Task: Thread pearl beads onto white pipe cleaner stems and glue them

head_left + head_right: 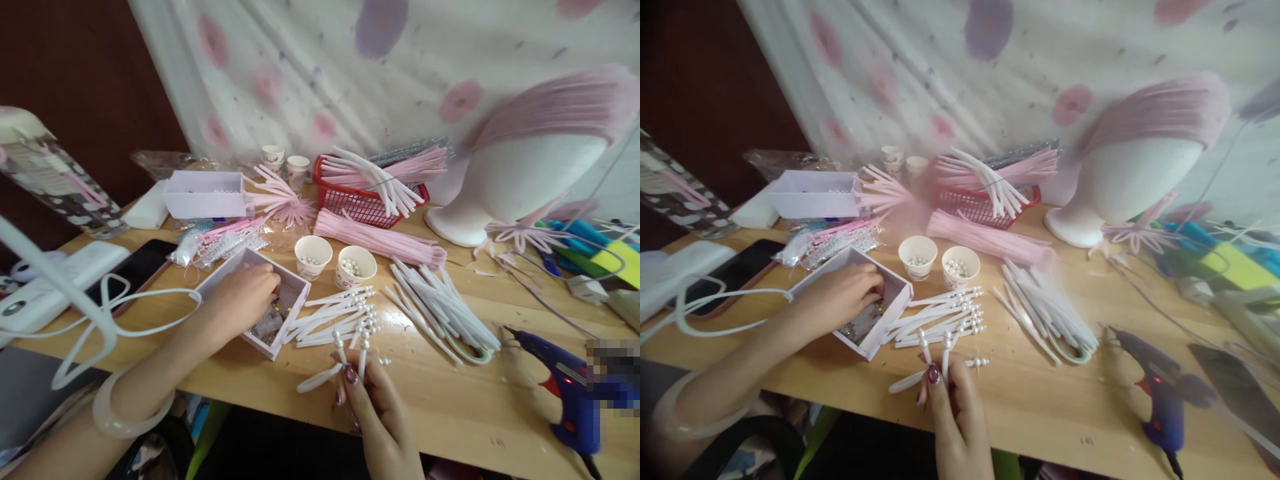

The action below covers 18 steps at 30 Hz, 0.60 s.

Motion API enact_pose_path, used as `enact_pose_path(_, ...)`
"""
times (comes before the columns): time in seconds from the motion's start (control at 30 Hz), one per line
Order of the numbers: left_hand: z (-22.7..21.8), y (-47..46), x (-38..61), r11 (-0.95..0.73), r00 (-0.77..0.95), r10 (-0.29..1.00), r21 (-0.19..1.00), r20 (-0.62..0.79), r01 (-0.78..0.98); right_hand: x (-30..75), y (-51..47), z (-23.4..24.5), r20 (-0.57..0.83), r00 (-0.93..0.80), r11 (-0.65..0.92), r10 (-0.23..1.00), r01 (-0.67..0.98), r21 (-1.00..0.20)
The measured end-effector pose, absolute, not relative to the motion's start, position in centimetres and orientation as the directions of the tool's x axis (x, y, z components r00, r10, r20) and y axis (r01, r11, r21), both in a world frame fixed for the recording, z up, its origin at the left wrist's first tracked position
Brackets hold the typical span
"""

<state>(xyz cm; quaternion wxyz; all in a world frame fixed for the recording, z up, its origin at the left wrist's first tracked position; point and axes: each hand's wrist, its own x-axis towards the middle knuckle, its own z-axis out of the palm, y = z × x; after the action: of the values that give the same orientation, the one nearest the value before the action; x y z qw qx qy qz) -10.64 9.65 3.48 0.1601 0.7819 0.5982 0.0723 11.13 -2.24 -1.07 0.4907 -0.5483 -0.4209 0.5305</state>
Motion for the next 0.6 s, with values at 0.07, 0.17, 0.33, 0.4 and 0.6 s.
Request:
enact_pose_path(0.07,3.2,9.8,-10.7,-0.225,0.266,0.961,0.339,-0.08,0.913,11.1,-2.3,-1.3,-0.176,0.081,-0.171,0.981,-0.066,-0.983)
enact_pose_path(0.17,3.2,9.7,-10.7,-0.216,0.259,0.963,0.366,-0.072,0.905,11.1,-2.4,-1.4,-0.217,0.072,-0.21,0.974,-0.092,-0.973)
enact_pose_path(0.33,4.9,8.1,-10.7,-0.145,0.183,0.983,0.493,-0.029,0.858,11.2,-1.9,-0.4,-0.185,0.051,-0.183,0.981,-0.05,-0.982)
enact_pose_path(0.4,5.6,6.8,-10.4,-0.023,0.099,0.993,0.712,-0.066,0.702,11.2,-1.7,0.3,-0.165,0.04,-0.163,0.985,-0.055,-0.985)
enact_pose_path(0.6,6.3,3.1,-7.4,0.463,0.356,0.867,0.828,-0.349,-0.316,10.2,-2.6,2.4,-0.12,0.01,-0.117,0.993,-0.161,-0.98)
